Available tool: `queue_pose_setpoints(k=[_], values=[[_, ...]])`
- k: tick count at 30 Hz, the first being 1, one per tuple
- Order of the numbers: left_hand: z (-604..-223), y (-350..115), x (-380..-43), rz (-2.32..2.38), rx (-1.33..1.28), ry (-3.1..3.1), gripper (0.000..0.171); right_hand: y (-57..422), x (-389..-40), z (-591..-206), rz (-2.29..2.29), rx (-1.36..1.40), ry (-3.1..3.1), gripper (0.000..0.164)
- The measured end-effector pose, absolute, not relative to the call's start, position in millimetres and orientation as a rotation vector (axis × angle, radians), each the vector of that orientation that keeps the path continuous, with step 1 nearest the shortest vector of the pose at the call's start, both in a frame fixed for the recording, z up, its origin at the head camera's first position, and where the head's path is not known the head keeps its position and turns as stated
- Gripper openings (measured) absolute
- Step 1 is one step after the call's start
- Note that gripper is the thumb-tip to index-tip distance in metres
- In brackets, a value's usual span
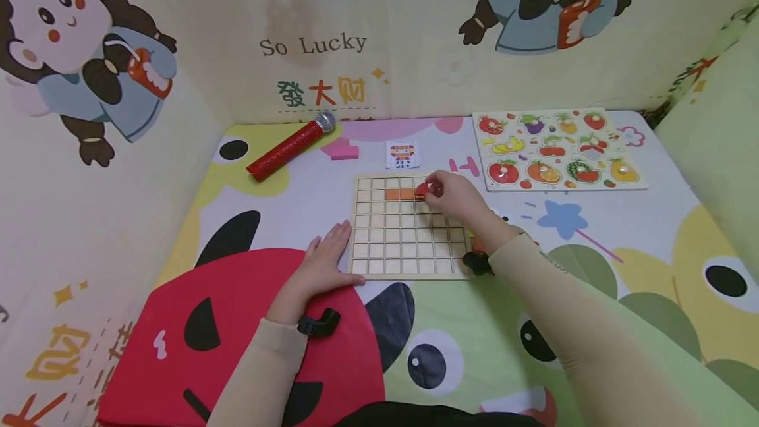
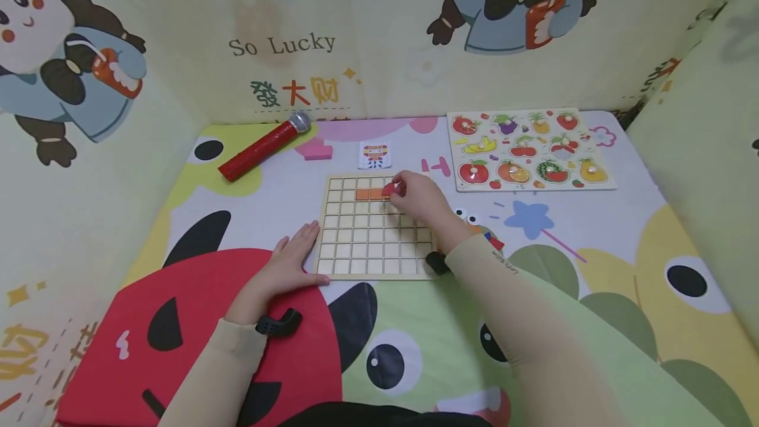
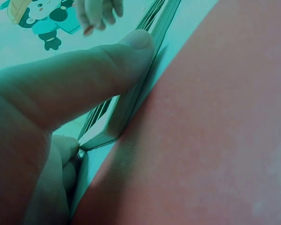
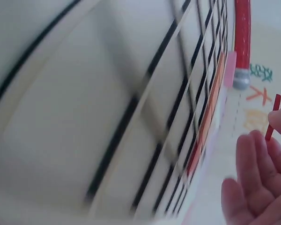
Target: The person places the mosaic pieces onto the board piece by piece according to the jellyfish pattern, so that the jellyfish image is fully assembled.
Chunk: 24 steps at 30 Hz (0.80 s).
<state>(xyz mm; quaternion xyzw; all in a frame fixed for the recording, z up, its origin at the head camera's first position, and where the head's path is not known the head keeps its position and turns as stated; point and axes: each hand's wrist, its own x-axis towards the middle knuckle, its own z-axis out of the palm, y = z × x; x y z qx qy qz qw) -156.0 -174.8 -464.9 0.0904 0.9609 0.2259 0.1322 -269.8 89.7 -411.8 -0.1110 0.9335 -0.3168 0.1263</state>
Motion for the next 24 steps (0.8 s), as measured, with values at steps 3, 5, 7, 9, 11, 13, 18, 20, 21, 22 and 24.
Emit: queue_pose_setpoints(k=[3, 5, 7, 9, 11, 13, 18, 20, 21, 22, 24], values=[[-465, -175, -156, 0.649, 0.269, 2.788, 0.110, 71, -273, -414, -0.812, -0.358, 2.737, 0.037], [-466, -174, -157, 0.647, 0.272, 2.787, 0.110, 61, -275, -416, -0.742, -0.382, 2.747, 0.036], [-467, -174, -158, 0.646, 0.263, 2.784, 0.110, 52, -278, -418, -0.693, -0.396, 2.758, 0.035], [-467, -173, -159, 0.649, 0.265, 2.784, 0.110, 47, -280, -420, -0.679, -0.395, 2.764, 0.034], [-467, -173, -160, 0.650, 0.264, 2.779, 0.111, 43, -283, -422, -0.673, -0.386, 2.765, 0.034], [-467, -173, -161, 0.645, 0.271, 2.779, 0.111, 39, -285, -424, -0.671, -0.387, 2.764, 0.034], [-466, -175, -161, 0.639, 0.273, 2.793, 0.111, 28, -291, -428, -0.578, -0.491, 2.802, 0.035], [-466, -175, -160, 0.639, 0.270, 2.792, 0.111, 23, -293, -429, -0.509, -0.535, 2.821, 0.035], [-466, -175, -159, 0.636, 0.267, 2.790, 0.111, 21, -294, -430, -0.481, -0.551, 2.823, 0.035], [-466, -176, -159, 0.636, 0.265, 2.787, 0.111, 18, -294, -431, -0.463, -0.560, 2.822, 0.035], [-466, -176, -157, 0.635, 0.258, 2.782, 0.111, 15, -295, -432, -0.425, -0.569, 2.820, 0.035]])
